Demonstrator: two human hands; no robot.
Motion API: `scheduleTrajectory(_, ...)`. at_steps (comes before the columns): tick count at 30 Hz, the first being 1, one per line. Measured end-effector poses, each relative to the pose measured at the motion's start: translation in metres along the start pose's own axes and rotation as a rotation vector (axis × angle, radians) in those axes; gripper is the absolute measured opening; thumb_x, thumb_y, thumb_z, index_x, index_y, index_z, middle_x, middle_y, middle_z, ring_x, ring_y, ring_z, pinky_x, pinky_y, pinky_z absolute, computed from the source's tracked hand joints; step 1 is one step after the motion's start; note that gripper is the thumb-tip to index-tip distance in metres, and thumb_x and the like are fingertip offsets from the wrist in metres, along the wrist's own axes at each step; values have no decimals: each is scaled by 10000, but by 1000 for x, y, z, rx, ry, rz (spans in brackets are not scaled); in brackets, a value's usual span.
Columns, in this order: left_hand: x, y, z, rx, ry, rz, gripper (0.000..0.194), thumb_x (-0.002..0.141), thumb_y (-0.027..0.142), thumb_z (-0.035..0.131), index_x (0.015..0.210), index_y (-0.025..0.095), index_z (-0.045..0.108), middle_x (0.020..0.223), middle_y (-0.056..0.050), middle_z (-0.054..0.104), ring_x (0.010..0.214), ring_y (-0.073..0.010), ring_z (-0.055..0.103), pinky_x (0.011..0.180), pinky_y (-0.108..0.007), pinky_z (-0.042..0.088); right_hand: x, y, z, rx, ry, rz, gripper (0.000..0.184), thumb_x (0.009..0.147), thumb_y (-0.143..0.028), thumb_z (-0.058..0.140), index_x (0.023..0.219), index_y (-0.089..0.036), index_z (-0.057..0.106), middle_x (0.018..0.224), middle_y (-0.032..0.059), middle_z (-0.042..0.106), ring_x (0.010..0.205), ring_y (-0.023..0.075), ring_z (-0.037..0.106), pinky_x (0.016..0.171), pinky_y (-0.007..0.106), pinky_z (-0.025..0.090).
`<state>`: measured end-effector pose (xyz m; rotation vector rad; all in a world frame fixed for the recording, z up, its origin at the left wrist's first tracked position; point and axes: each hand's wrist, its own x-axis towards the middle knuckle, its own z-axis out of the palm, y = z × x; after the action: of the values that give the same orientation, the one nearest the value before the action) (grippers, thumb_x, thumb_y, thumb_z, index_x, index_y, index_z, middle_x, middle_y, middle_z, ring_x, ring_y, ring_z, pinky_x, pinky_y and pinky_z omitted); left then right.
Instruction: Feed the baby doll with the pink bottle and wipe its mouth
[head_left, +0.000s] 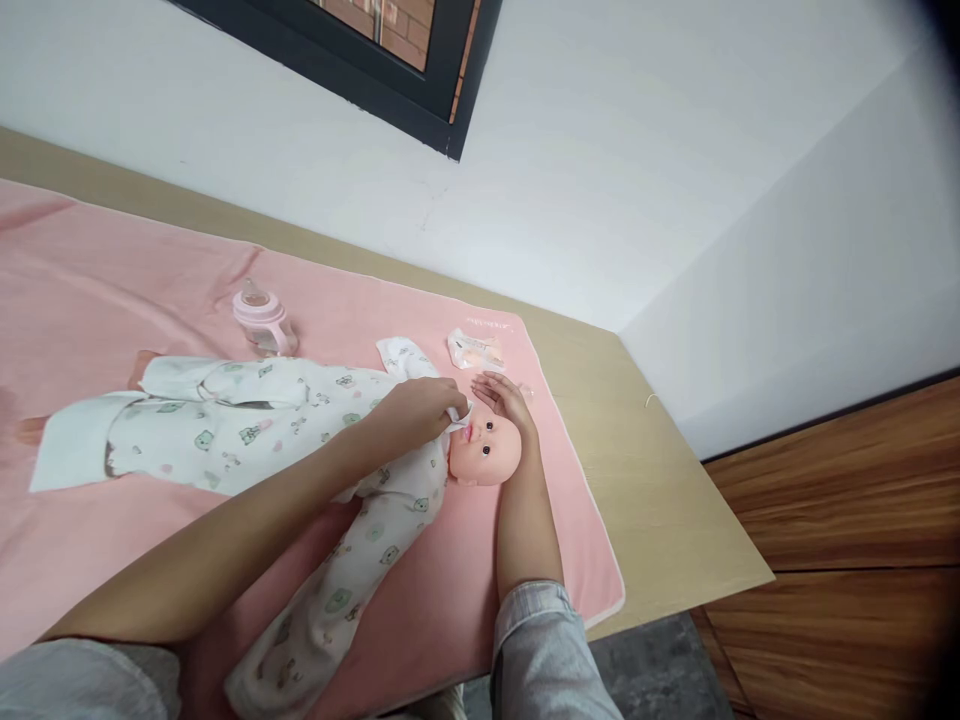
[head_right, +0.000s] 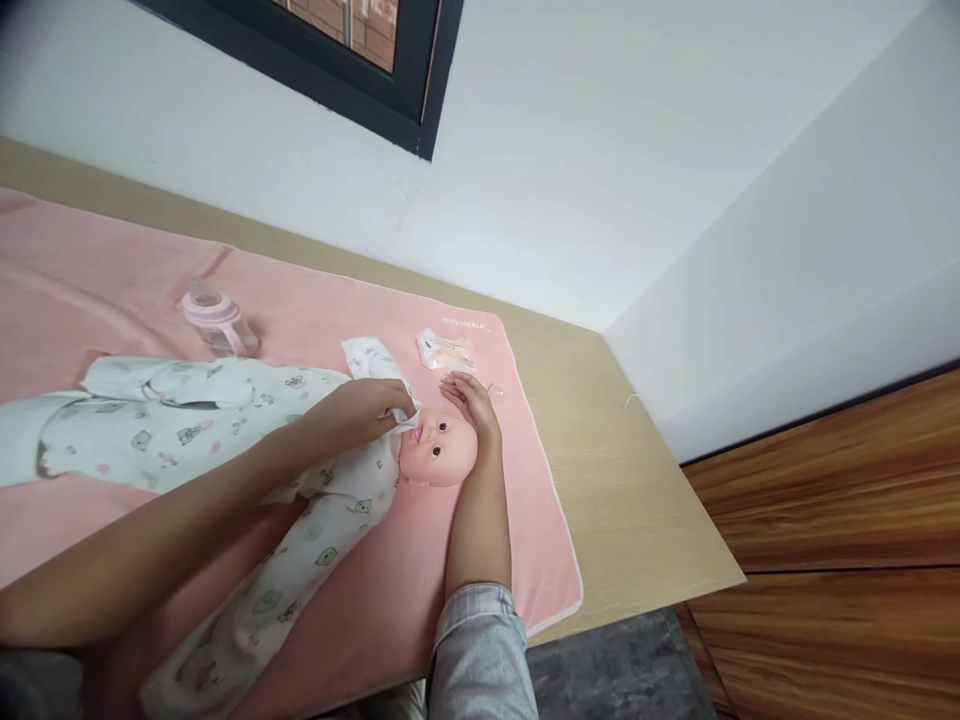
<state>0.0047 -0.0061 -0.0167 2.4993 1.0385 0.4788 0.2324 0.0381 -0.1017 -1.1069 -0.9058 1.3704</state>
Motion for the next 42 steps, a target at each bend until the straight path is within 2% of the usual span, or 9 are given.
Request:
scheduleTrajectory(9, 1, 6, 3, 43, 10, -16, 339, 823, 70, 439, 912, 226, 726, 913, -23, 617, 849, -185, 597, 662, -279, 377, -2, -2, 1, -3, 2, -6, 162, 825, -210, 591, 978, -160, 584, 908, 34, 712, 993, 134, 641, 1017, 358, 465)
scheduleTrajectory(13, -1, 7, 1, -15, 33, -15, 379, 834, 60, 424, 971, 227, 735, 949, -24, 620, 832, -169, 598, 684, -270, 393, -4, -5, 3, -10, 6, -5, 181, 817, -225, 610, 985, -160, 587, 898, 29, 713, 984, 134, 640, 1003, 349, 477)
scheduleTrajectory(17, -3, 11, 1, -71, 25, 14, 401, 821, 59, 418, 965, 241, 746, 902, -23, 610, 789, -159, 596, 659, -256, 393, -6, -8, 4, -15, 6, -5, 163, 796, -235, 636, 946, -183, 595, 889, 17, 713, 959, 133, 647, 998, 332, 486)
scheduleTrajectory(21, -5, 15, 2, -74, 24, 48, 403, 807, 45, 431, 939, 247, 753, 886, -22, 616, 750, -146, 584, 649, -246, 386, -7, -9, 6, -21, 15, -5, 163, 783, -250, 652, 920, -191, 586, 874, 13, 712, 952, 138, 651, 992, 331, 493)
scheduleTrajectory(25, -5, 18, 3, -48, -15, 17, 401, 812, 27, 442, 934, 245, 756, 892, -15, 622, 728, -135, 580, 638, -241, 376, -8, -10, 7, -26, 19, -2, 178, 780, -257, 658, 923, -190, 577, 873, 15, 710, 960, 139, 652, 995, 329, 490)
scheduleTrajectory(29, -4, 18, 3, -57, 2, 8, 429, 795, 12, 441, 955, 255, 757, 911, -10, 620, 756, -137, 588, 651, -241, 378, -9, -10, 6, -16, 7, -10, 176, 786, -255, 641, 936, -186, 579, 900, 15, 708, 943, 134, 657, 1002, 326, 483)
scheduleTrajectory(37, -2, 16, 7, -2, 42, -13, 436, 803, 32, 428, 984, 256, 756, 895, -19, 617, 740, -148, 591, 630, -249, 373, -9, -10, 6, -19, 14, -8, 167, 786, -256, 641, 924, -188, 576, 895, 16, 707, 955, 139, 655, 997, 337, 480)
scheduleTrajectory(42, -1, 15, 5, -4, 10, -24, 382, 844, 85, 417, 968, 237, 745, 903, -33, 616, 779, -165, 600, 645, -260, 383, -8, -9, 5, -13, 10, -10, 175, 781, -271, 649, 922, -193, 584, 893, 16, 710, 961, 141, 653, 998, 335, 482)
